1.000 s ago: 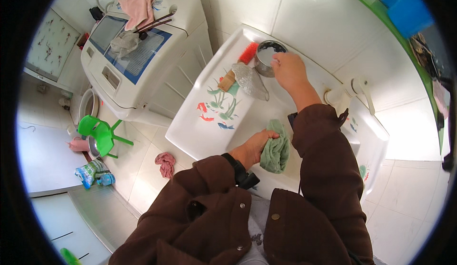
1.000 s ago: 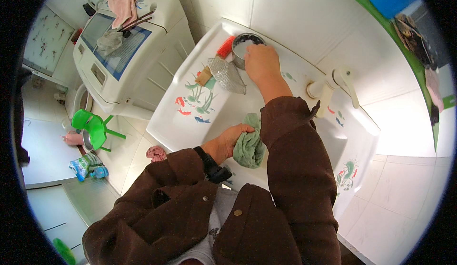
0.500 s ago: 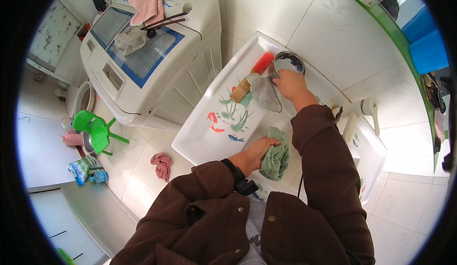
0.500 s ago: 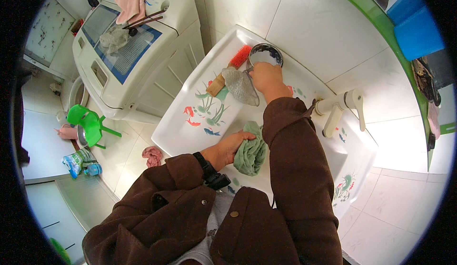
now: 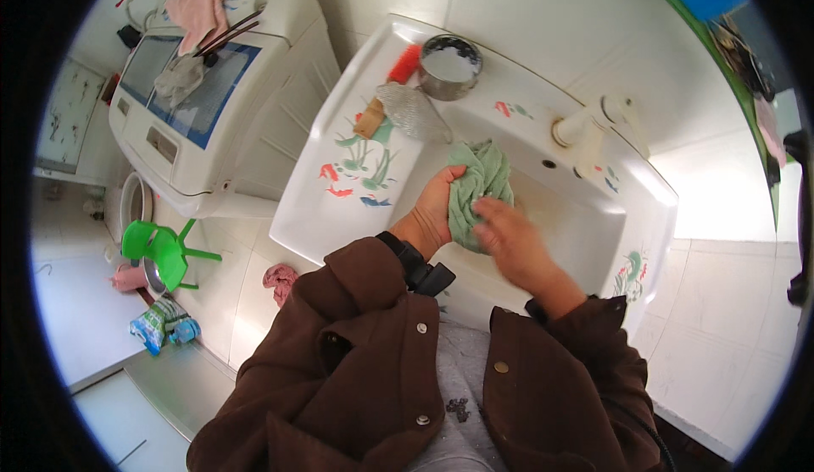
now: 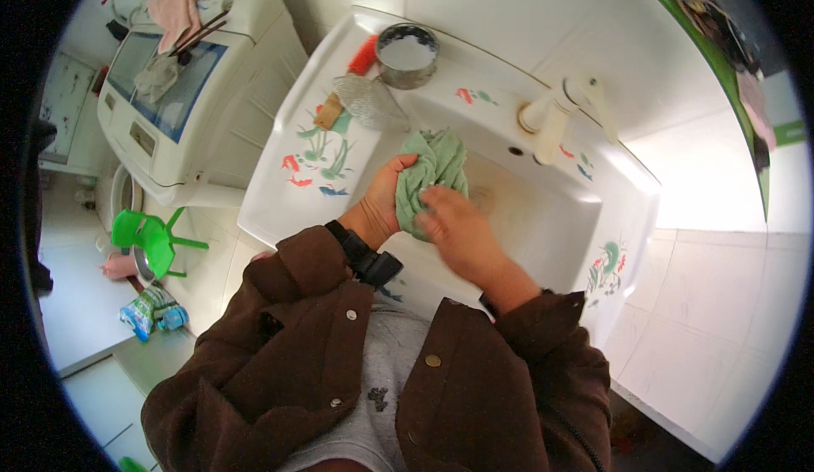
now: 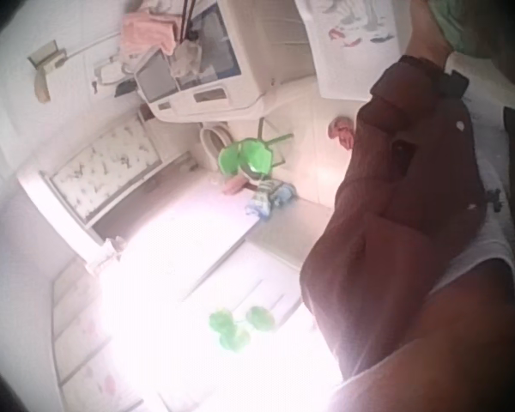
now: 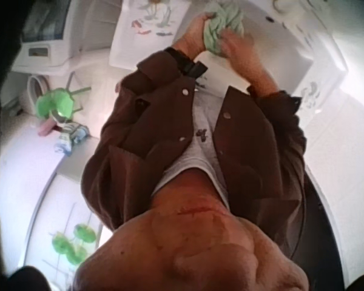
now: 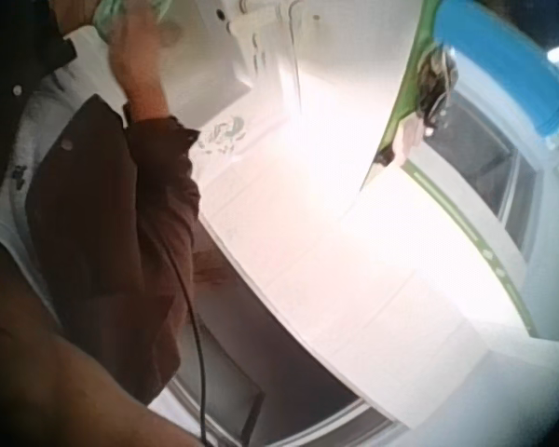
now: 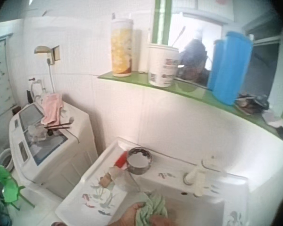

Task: The person washes a green cloth in a bathroom sink. They repeatedly wet, scrub, and rinse the cloth under running water, then wring it out multiple times.

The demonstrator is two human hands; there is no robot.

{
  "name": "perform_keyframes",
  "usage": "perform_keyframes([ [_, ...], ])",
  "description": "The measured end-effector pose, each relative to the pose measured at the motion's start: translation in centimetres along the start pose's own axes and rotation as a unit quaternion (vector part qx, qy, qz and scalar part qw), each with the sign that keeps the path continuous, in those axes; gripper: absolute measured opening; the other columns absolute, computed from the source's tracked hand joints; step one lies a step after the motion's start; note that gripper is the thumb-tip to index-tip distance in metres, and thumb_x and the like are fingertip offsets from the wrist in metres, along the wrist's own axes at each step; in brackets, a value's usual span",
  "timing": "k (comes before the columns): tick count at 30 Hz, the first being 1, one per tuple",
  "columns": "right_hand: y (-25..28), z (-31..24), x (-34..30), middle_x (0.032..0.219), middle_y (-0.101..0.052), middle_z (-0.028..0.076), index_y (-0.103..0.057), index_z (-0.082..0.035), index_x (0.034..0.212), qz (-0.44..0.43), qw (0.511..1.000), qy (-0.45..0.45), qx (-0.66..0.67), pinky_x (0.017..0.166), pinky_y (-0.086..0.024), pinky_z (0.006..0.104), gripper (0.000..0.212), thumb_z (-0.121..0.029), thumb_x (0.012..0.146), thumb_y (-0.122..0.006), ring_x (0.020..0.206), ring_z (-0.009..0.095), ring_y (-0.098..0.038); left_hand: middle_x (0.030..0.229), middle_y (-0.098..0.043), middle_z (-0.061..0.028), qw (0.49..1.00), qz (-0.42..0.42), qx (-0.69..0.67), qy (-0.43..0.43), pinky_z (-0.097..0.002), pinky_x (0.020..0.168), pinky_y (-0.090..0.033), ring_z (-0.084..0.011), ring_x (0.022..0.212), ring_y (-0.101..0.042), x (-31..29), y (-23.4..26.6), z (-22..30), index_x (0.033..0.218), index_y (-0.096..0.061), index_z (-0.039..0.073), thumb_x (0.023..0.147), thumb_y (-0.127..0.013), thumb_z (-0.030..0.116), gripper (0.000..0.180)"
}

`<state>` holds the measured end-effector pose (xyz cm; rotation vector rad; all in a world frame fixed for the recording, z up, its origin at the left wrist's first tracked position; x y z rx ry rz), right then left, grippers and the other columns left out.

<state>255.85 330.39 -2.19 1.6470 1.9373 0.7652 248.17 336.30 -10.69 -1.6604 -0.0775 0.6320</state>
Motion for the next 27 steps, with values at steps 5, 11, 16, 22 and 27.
perform_keyframes([
  [5, -1.4, 2.5, -2.6, 0.132, -0.037, 0.030, -0.038, 0.011, 0.126, 0.019, 0.989, -0.005, -0.144, 0.107, -0.019, 0.0493, 0.064, -0.043, 0.091, -0.044, 0.127, 0.041, -0.032, 0.113, -0.057, -0.0127, 0.999, 0.019, 0.025, -0.008, -0.0425, 0.094, -0.041, -0.0283, 0.102, -0.054, 2.8, -0.8, -3.8, 0.116, -0.052, 0.005, 0.092, -0.037, 0.030, 0.038],
  [11, -0.5, 9.6, -1.8, 0.138, -0.028, 0.030, -0.031, 0.011, 0.132, 0.095, 0.972, -0.179, -0.117, 0.108, -0.013, 0.0512, 0.075, -0.052, 0.090, -0.037, 0.132, 0.040, -0.023, 0.111, -0.057, -0.0097, 0.978, 0.113, 0.170, -0.038, -0.0397, 0.096, -0.041, -0.0257, 0.101, -0.055, 3.3, -0.5, -6.6, 0.113, -0.051, 0.002, 0.091, -0.043, 0.022, 0.031],
  [16, 1.0, 12.7, -2.7, 0.140, -0.023, 0.032, -0.023, 0.013, 0.134, 0.142, 0.953, -0.260, 0.058, 0.108, -0.011, 0.0511, 0.081, -0.053, 0.090, -0.035, 0.134, 0.042, -0.017, 0.112, -0.057, -0.0075, 0.980, 0.068, 0.183, 0.025, -0.0361, 0.092, -0.043, -0.0221, 0.101, -0.055, 4.0, -0.7, -9.2, 0.115, -0.052, 0.005, 0.094, -0.041, 0.028, 0.032],
  [22, -2.8, 6.1, -5.7, 0.141, -0.019, 0.033, -0.017, 0.013, 0.135, 0.119, 0.987, -0.102, -0.016, 0.109, -0.008, 0.0505, 0.078, -0.049, 0.092, -0.035, 0.134, 0.043, -0.014, 0.114, -0.055, -0.0058, 0.983, 0.115, 0.142, 0.026, -0.0389, 0.090, -0.043, -0.0244, 0.107, -0.053, 4.6, 0.2, -7.9, 0.122, -0.047, 0.009, 0.094, -0.034, 0.048, 0.049],
  [27, 0.0, 9.6, -3.1, 0.139, -0.031, 0.027, -0.027, 0.003, 0.137, 0.166, 0.967, -0.178, -0.078, 0.108, -0.012, 0.0483, 0.069, -0.048, 0.091, -0.037, 0.133, 0.039, -0.022, 0.118, -0.053, -0.0092, 0.986, 0.028, 0.167, 0.000, -0.0392, 0.096, -0.040, -0.0232, 0.113, -0.050, 5.0, -1.2, -8.8, 0.121, -0.047, 0.005, 0.095, -0.038, 0.037, 0.042],
])
Point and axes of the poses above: each hand's wrist, its own x-axis towards the middle knuckle, its own y-axis out of the back of the hand, z = x × y, the point moved 5 cm from there along x, towards the middle knuckle
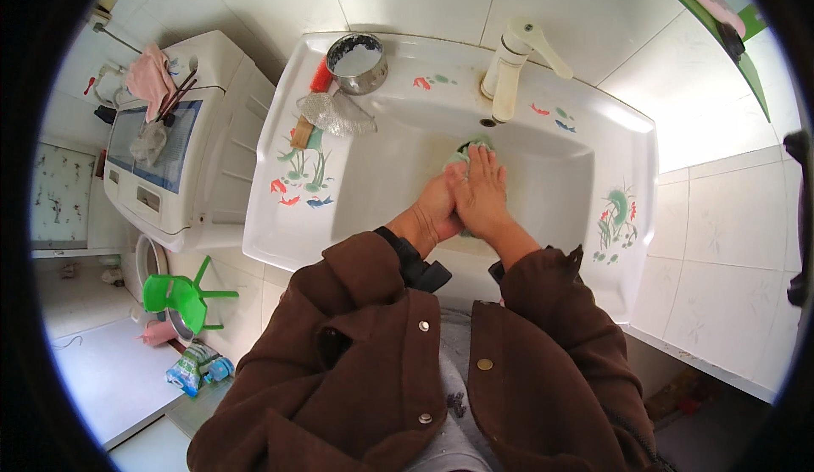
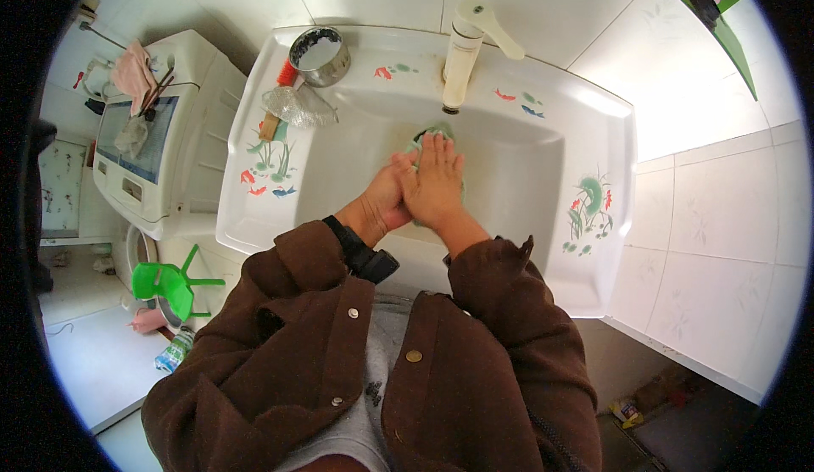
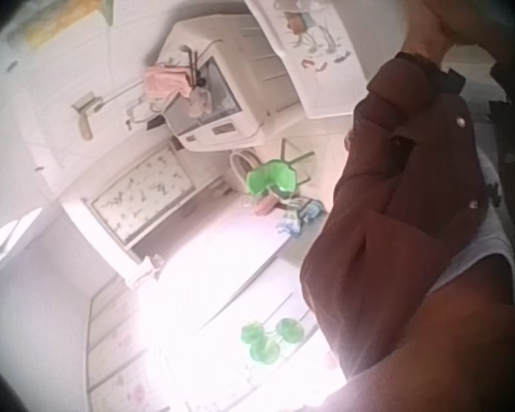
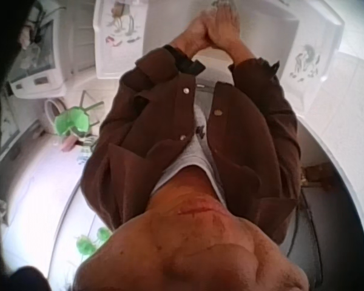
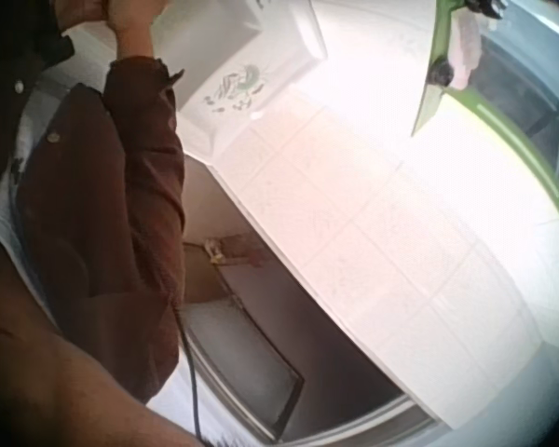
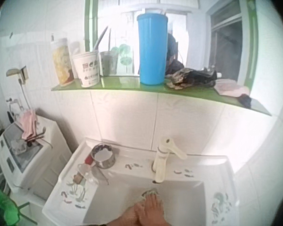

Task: The person washes a green cloth in a bathroom sink. They repeatedly wet, scrub, and rinse the cloth under running water, then wring it out multiple times.

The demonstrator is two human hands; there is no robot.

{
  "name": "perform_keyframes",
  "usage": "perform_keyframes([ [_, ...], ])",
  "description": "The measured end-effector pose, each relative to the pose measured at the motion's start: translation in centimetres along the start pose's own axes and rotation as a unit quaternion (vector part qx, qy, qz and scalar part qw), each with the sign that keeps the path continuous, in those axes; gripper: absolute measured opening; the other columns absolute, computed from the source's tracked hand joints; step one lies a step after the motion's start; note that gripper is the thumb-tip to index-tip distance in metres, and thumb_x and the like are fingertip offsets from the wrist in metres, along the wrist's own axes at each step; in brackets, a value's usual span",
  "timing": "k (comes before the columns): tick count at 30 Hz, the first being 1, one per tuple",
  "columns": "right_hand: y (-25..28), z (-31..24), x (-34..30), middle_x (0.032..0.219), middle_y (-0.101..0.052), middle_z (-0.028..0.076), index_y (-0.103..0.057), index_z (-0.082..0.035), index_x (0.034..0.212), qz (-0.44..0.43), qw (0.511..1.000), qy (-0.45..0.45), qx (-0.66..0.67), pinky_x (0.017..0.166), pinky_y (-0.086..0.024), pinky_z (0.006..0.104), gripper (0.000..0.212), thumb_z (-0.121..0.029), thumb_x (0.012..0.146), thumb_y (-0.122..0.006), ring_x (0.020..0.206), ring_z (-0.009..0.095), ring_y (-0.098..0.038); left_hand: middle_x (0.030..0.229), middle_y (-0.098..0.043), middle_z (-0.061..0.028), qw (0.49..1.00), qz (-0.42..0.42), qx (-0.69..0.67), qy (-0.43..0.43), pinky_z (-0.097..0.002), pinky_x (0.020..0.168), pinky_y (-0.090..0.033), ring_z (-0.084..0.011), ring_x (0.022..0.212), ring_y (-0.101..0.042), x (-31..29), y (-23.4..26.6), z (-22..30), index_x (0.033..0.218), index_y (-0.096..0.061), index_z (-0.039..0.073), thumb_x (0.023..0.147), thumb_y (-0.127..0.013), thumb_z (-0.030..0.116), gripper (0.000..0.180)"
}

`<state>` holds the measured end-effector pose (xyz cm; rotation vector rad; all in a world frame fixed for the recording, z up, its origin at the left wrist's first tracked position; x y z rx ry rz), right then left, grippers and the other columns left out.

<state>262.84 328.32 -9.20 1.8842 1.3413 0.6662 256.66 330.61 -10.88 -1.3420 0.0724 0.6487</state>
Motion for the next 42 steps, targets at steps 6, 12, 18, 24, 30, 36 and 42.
perform_keyframes([
  [6, 0.1, 4.9, 1.8, 0.122, -0.054, 0.012, -0.047, -0.001, 0.125, -0.163, 0.863, -0.226, 0.422, 0.097, -0.037, 0.0362, 0.066, -0.056, 0.091, -0.035, 0.111, 0.023, -0.051, 0.108, -0.059, -0.0114, 0.984, 0.098, 0.147, 0.023, -0.0379, 0.086, -0.048, -0.0231, 0.096, -0.060, -0.7, 0.2, -0.1, 0.112, -0.052, 0.000, 0.093, -0.046, 0.031, 0.037],
  [12, 0.7, 5.0, 0.8, 0.094, -0.060, 0.011, -0.056, 0.002, 0.106, -0.205, 0.786, -0.271, 0.517, 0.076, -0.047, 0.0309, 0.053, -0.047, 0.086, -0.055, 0.087, 0.017, -0.057, 0.106, -0.060, -0.0108, 0.978, 0.095, 0.181, 0.045, -0.0368, 0.081, -0.051, -0.0227, 0.091, -0.062, -0.9, -0.6, 0.7, 0.114, -0.051, 0.000, 0.092, -0.048, 0.038, 0.043],
  [18, 3.2, 5.7, 1.5, 0.086, -0.059, 0.010, -0.056, 0.003, 0.095, -0.016, 0.829, -0.278, 0.484, 0.065, -0.048, 0.0298, 0.037, -0.029, 0.081, -0.067, 0.074, 0.017, -0.057, 0.110, -0.059, -0.0098, 0.969, 0.033, 0.232, 0.074, -0.0354, 0.084, -0.049, -0.0214, 0.097, -0.060, -0.8, -0.9, 0.0, 0.119, -0.048, 0.002, 0.090, -0.055, 0.034, 0.044],
  [24, 4.4, 8.2, 2.0, 0.088, -0.058, 0.009, -0.053, 0.000, 0.102, 0.109, 0.684, -0.343, 0.634, 0.067, -0.048, 0.0316, 0.034, -0.021, 0.079, -0.066, 0.077, 0.020, -0.057, 0.112, -0.059, -0.0095, 0.926, -0.003, 0.369, 0.083, -0.0352, 0.085, -0.048, -0.0204, 0.099, -0.059, -0.7, 0.9, -0.5, 0.121, -0.049, 0.000, 0.088, -0.059, 0.026, 0.043],
  [30, 4.2, 8.1, 1.2, 0.093, -0.059, 0.010, -0.049, 0.002, 0.107, 0.113, 0.774, -0.243, 0.573, 0.073, -0.048, 0.0362, 0.038, -0.014, 0.077, -0.066, 0.082, 0.023, -0.058, 0.107, -0.061, -0.0106, 0.978, 0.153, 0.143, 0.020, -0.0366, 0.082, -0.049, -0.0221, 0.095, -0.060, 0.6, 3.7, 0.2, 0.113, -0.053, 0.002, 0.094, -0.048, 0.030, 0.035],
  [36, 2.4, -1.5, -2.0, 0.091, -0.059, 0.020, -0.050, -0.001, 0.106, 0.149, 0.966, 0.160, 0.136, 0.073, -0.047, 0.0442, 0.036, -0.026, 0.082, -0.061, 0.082, 0.037, -0.060, 0.096, -0.060, -0.0101, 0.982, 0.143, 0.106, -0.059, -0.0375, 0.071, -0.050, -0.0221, 0.082, -0.059, 1.5, 4.6, 0.5, 0.104, -0.053, 0.003, 0.096, -0.042, 0.030, 0.031],
  [42, 1.5, 3.6, 0.9, 0.088, -0.059, 0.026, -0.056, -0.001, 0.091, 0.076, 0.971, -0.190, 0.123, 0.073, -0.044, 0.0487, 0.037, -0.037, 0.088, -0.050, 0.083, 0.045, -0.056, 0.090, -0.059, -0.0093, 0.963, 0.167, 0.201, -0.070, -0.0356, 0.067, -0.048, -0.0217, 0.076, -0.057, 1.5, 2.3, -2.1, 0.093, -0.057, 0.001, 0.094, -0.041, 0.028, 0.031],
])
Point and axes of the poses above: each hand's wrist, its own x-axis towards the middle knuckle, its own y-axis out of the back of the hand, z = x × y, the point moved 5 cm from there along x, towards the middle knuckle
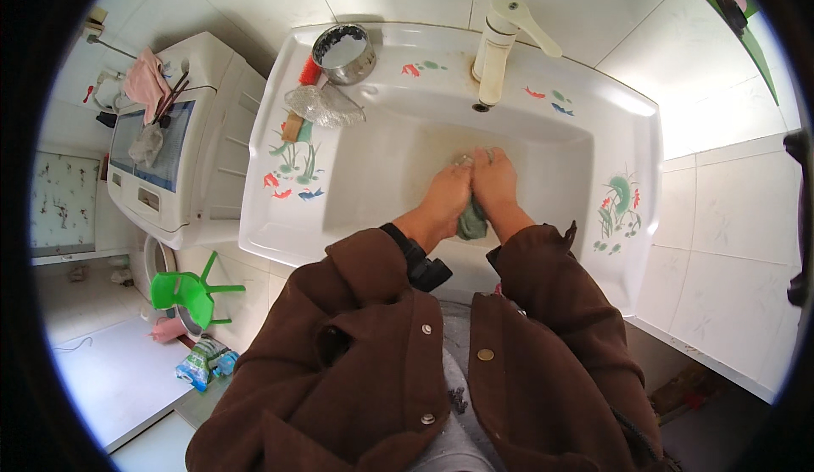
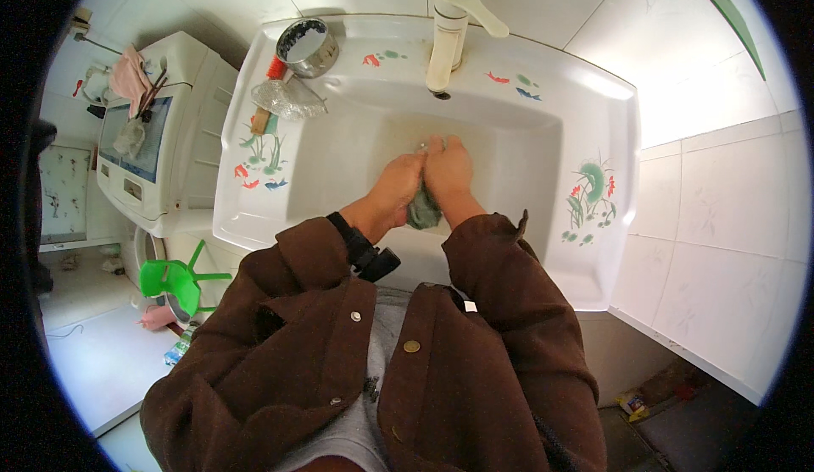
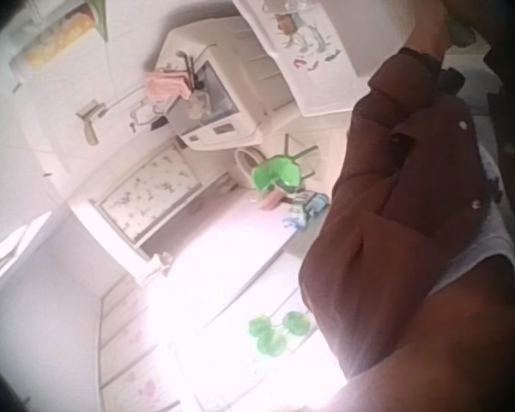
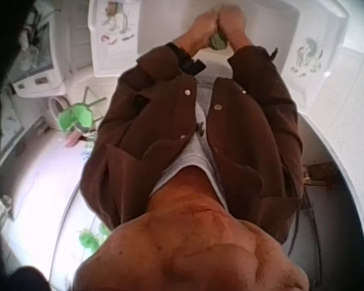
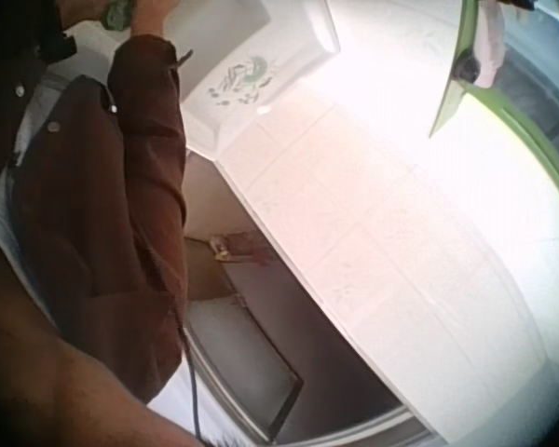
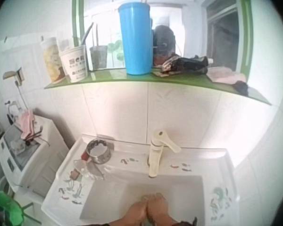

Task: The person washes a green cloth in a bathroom sink. They repeatedly wet, scrub, and rinse the cloth under running water, then wring it out multiple times.

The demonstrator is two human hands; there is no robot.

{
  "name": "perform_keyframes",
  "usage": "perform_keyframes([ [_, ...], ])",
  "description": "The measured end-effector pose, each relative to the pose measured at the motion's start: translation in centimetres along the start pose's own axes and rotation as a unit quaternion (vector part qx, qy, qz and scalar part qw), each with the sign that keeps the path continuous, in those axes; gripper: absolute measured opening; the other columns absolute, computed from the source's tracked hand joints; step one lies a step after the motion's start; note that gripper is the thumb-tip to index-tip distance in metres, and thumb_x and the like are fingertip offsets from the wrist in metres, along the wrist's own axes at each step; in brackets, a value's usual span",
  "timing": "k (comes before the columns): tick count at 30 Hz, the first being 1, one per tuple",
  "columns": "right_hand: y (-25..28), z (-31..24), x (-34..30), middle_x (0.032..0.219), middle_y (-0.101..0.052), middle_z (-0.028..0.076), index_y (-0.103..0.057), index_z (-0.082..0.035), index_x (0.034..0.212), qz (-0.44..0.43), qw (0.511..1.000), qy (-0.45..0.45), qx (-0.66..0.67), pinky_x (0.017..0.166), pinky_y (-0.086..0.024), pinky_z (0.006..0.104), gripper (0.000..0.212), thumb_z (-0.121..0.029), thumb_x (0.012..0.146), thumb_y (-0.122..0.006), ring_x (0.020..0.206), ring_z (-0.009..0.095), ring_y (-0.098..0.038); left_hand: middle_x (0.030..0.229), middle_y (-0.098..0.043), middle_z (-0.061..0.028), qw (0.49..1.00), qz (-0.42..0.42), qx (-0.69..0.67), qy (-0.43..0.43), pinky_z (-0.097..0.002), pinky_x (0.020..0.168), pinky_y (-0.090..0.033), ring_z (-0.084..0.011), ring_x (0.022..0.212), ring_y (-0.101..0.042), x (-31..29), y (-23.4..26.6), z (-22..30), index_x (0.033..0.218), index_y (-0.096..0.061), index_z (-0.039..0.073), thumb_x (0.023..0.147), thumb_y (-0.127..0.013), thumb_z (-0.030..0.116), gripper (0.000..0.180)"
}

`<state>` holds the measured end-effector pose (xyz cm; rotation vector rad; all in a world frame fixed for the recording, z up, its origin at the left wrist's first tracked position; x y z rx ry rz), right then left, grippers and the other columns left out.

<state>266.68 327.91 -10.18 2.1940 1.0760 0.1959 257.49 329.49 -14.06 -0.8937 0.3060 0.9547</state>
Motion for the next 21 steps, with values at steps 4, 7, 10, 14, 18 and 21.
perform_keyframes([
  [4, -0.3, 0.0, -1.0, 0.085, -0.059, 0.026, -0.056, 0.000, 0.089, -0.054, 0.993, -0.004, 0.105, 0.072, -0.044, 0.0475, 0.038, -0.037, 0.089, -0.049, 0.082, 0.043, -0.056, 0.092, -0.058, -0.0095, 0.998, -0.002, 0.052, -0.023, -0.0355, 0.068, -0.049, -0.0209, 0.079, -0.057, 0.0, 0.1, 1.0, 0.099, -0.054, 0.000, 0.095, -0.040, 0.030, 0.033],
  [7, -0.9, -1.1, -2.5, 0.083, -0.060, 0.025, -0.057, 0.000, 0.088, -0.089, 0.989, 0.088, 0.082, 0.071, -0.045, 0.0468, 0.037, -0.036, 0.089, -0.048, 0.084, 0.043, -0.057, 0.093, -0.058, -0.0091, 0.999, -0.040, 0.009, -0.009, -0.0345, 0.069, -0.049, -0.0194, 0.082, -0.057, -0.1, 0.3, 1.7, 0.105, -0.052, 0.000, 0.096, -0.039, 0.031, 0.035],
  [10, -0.6, -0.2, -1.6, 0.091, -0.060, 0.024, -0.057, 0.000, 0.092, -0.073, 0.996, 0.037, 0.022, 0.073, -0.045, 0.0453, 0.042, -0.041, 0.089, -0.049, 0.086, 0.040, -0.058, 0.094, -0.058, -0.0082, 0.999, -0.038, 0.033, -0.007, -0.0331, 0.070, -0.049, -0.0176, 0.083, -0.057, -0.9, -0.2, 1.8, 0.107, -0.051, 0.001, 0.096, -0.040, 0.031, 0.034],
  [14, -0.3, 3.8, 0.3, 0.116, -0.056, 0.019, -0.051, -0.002, 0.113, -0.115, 0.915, -0.251, 0.294, 0.078, -0.046, 0.0466, 0.056, -0.051, 0.087, -0.050, 0.095, 0.034, -0.058, 0.095, -0.058, -0.0066, 0.993, -0.034, 0.101, -0.040, -0.0303, 0.071, -0.049, -0.0151, 0.083, -0.057, -1.0, -1.9, 3.1, 0.106, -0.053, 0.002, 0.093, -0.049, 0.025, 0.027],
  [18, -0.1, 4.0, -0.5, 0.116, -0.053, 0.014, -0.045, -0.005, 0.118, -0.330, 0.715, -0.316, 0.529, 0.077, -0.049, 0.0489, 0.047, -0.037, 0.086, -0.059, 0.101, 0.030, -0.056, 0.097, -0.058, -0.0056, 0.971, -0.061, 0.211, -0.091, -0.0276, 0.072, -0.049, -0.0136, 0.085, -0.058, -1.1, -1.7, 5.0, 0.107, -0.053, 0.003, 0.085, -0.062, 0.014, 0.026],
  [21, 2.1, 4.2, 1.0, 0.109, -0.054, 0.014, -0.046, -0.004, 0.113, -0.203, 0.809, -0.212, 0.509, 0.078, -0.049, 0.0464, 0.035, -0.015, 0.083, -0.061, 0.102, 0.028, -0.055, 0.098, -0.059, -0.0050, 0.966, -0.086, 0.234, -0.064, -0.0265, 0.073, -0.048, -0.0139, 0.085, -0.058, -1.2, -0.6, 5.2, 0.112, -0.053, 0.004, 0.079, -0.063, 0.003, 0.035],
])
Point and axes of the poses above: each hand's wrist, its own x-axis towards the middle knuckle, its own y-axis out of the back of the hand, z = x × y, the point moved 5 cm from there along x, towards the middle knuckle
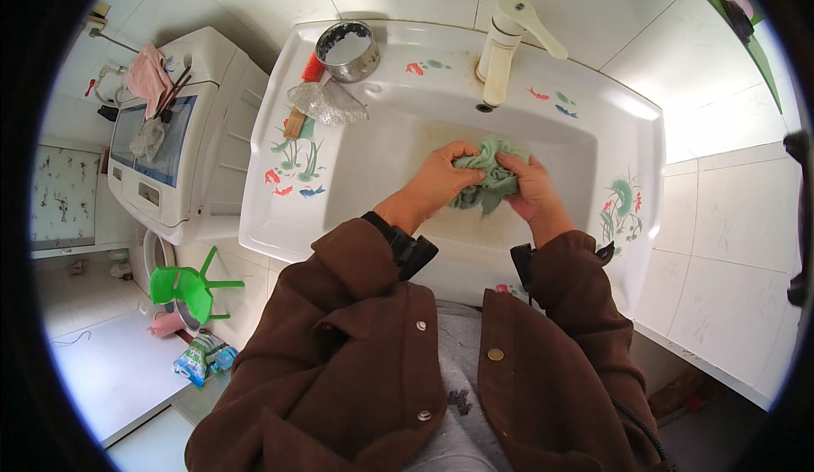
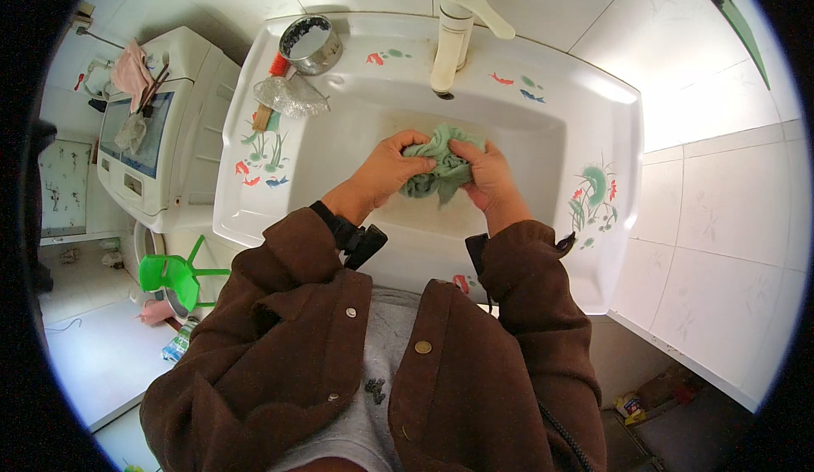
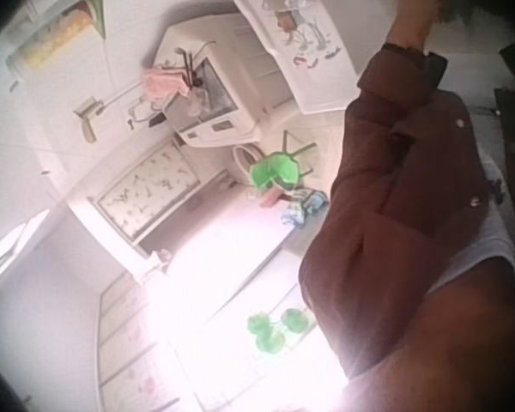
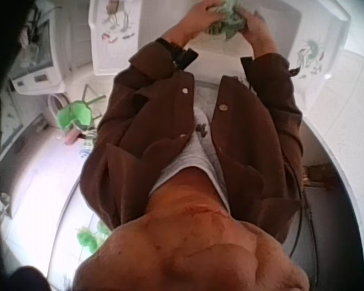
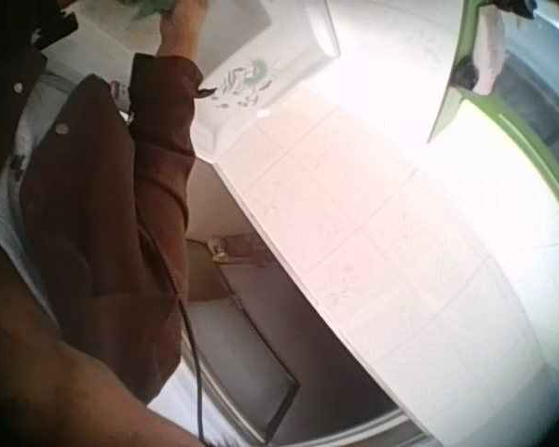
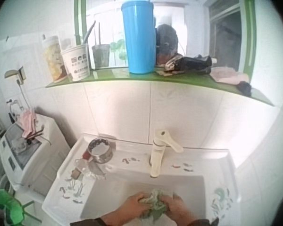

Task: The person washes a green cloth in a bathroom sink. They repeatedly wet, scrub, and rinse the cloth under running water, then wring it out multiple times.

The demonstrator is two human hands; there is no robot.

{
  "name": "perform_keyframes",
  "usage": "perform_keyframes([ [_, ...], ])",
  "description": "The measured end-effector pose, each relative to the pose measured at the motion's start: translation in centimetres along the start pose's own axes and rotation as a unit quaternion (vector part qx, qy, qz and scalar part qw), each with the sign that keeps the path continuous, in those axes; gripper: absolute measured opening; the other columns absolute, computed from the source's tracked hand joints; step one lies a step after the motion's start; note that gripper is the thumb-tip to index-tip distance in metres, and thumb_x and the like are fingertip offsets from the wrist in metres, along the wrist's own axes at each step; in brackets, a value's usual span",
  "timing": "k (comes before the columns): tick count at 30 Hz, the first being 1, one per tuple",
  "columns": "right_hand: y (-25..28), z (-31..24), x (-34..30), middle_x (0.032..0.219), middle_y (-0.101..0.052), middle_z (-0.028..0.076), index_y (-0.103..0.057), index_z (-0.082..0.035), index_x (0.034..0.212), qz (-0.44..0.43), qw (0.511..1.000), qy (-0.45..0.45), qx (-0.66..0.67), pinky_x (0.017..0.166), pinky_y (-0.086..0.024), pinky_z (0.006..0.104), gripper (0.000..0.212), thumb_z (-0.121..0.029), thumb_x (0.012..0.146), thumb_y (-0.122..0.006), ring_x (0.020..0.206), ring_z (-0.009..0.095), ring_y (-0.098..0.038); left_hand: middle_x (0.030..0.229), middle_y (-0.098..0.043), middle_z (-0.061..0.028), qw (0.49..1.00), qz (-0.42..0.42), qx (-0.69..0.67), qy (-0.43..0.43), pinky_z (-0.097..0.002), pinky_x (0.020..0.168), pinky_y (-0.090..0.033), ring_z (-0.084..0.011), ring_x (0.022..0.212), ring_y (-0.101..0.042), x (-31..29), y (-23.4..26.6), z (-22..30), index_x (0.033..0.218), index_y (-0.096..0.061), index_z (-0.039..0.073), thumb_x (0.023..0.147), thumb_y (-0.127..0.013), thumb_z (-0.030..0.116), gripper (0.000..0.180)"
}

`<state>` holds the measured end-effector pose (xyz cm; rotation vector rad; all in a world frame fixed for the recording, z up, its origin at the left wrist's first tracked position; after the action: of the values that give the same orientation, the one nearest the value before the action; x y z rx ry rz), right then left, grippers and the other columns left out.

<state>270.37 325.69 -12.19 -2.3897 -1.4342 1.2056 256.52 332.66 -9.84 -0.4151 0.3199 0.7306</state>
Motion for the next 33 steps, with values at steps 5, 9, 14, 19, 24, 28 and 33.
perform_keyframes([
  [5, 0.0, -2.0, 0.2, 0.104, -0.054, 0.013, -0.046, -0.004, 0.111, 0.042, 0.989, 0.082, 0.114, 0.082, -0.049, 0.0466, 0.043, 0.009, 0.070, -0.045, 0.098, 0.029, -0.055, 0.114, -0.052, -0.0080, 0.998, 0.039, -0.042, -0.024, -0.0314, 0.083, -0.046, -0.0162, 0.101, -0.053, -0.2, 0.4, -0.7, 0.123, -0.047, 0.007, 0.075, -0.060, 0.000, 0.050],
  [9, -0.8, -2.6, 0.0, 0.103, -0.055, 0.012, -0.047, -0.003, 0.110, -0.027, 0.969, 0.156, 0.189, 0.086, -0.048, 0.0456, 0.048, 0.011, 0.065, -0.039, 0.095, 0.029, -0.055, 0.127, -0.044, -0.0098, 0.980, 0.029, -0.153, 0.124, -0.0424, 0.093, -0.041, -0.0218, 0.114, -0.046, -1.0, 0.4, -2.7, 0.129, -0.040, 0.006, 0.078, -0.060, 0.015, 0.055],
  [14, -1.2, -3.0, -0.7, 0.101, -0.056, 0.010, -0.053, -0.003, 0.102, -0.082, 0.983, 0.119, 0.115, 0.084, -0.047, 0.0386, 0.038, 0.006, 0.067, -0.043, 0.091, 0.027, -0.056, 0.128, -0.045, -0.0106, 0.878, -0.070, -0.458, 0.120, -0.0490, 0.093, -0.042, -0.0256, 0.113, -0.049, -0.6, 0.3, -1.7, 0.128, -0.041, 0.012, 0.086, -0.057, 0.033, 0.049],
  [19, -4.9, -1.9, -2.8, 0.090, -0.057, 0.010, -0.056, -0.002, 0.090, -0.048, 0.951, 0.242, -0.187, 0.078, -0.045, 0.0364, 0.017, -0.007, 0.074, -0.054, 0.086, 0.026, -0.055, 0.117, -0.052, -0.0076, 0.952, 0.057, -0.299, 0.031, -0.0389, 0.083, -0.049, -0.0217, 0.100, -0.057, 0.3, 0.7, -1.1, 0.121, -0.045, 0.010, 0.090, -0.051, 0.039, 0.042],
  [24, -8.4, 0.7, -4.1, 0.084, -0.058, 0.018, -0.053, 0.000, 0.083, 0.133, 0.725, 0.447, -0.507, 0.070, -0.045, 0.0413, 0.023, -0.022, 0.082, -0.058, 0.076, 0.037, -0.055, 0.104, -0.057, -0.0063, 0.942, 0.120, -0.303, 0.077, -0.0315, 0.074, -0.050, -0.0198, 0.091, -0.058, -0.3, -0.4, -2.7, 0.113, -0.048, 0.004, 0.093, -0.046, 0.037, 0.039],
  [28, -5.4, -0.1, -1.1, 0.079, -0.058, 0.022, -0.052, 0.000, 0.082, 0.224, 0.816, 0.258, -0.466, 0.067, -0.045, 0.0441, 0.025, -0.024, 0.084, -0.057, 0.074, 0.041, -0.055, 0.102, -0.056, -0.0086, 0.965, 0.138, -0.217, 0.040, -0.0321, 0.071, -0.050, -0.0185, 0.087, -0.058, 0.4, -1.2, -3.5, 0.111, -0.049, 0.003, 0.094, -0.042, 0.034, 0.035],
  [33, -6.7, 1.0, -3.2, 0.083, -0.060, 0.023, -0.054, -0.001, 0.087, 0.150, 0.858, 0.254, -0.420, 0.069, -0.045, 0.0454, 0.027, -0.028, 0.088, -0.052, 0.079, 0.042, -0.057, 0.090, -0.055, -0.0088, 0.965, 0.100, -0.243, 0.006, -0.0347, 0.066, -0.049, -0.0188, 0.080, -0.056, 0.5, -0.6, -3.6, 0.104, -0.048, 0.004, 0.093, -0.044, 0.030, 0.029],
])
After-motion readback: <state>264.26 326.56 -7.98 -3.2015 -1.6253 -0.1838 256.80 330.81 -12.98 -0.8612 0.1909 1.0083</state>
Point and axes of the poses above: each hand's wrist, its own x-axis towards the middle knuckle, its own y-axis out of the back of the hand, z = x × y, the point moved 5 cm from there along x, towards the middle knuckle
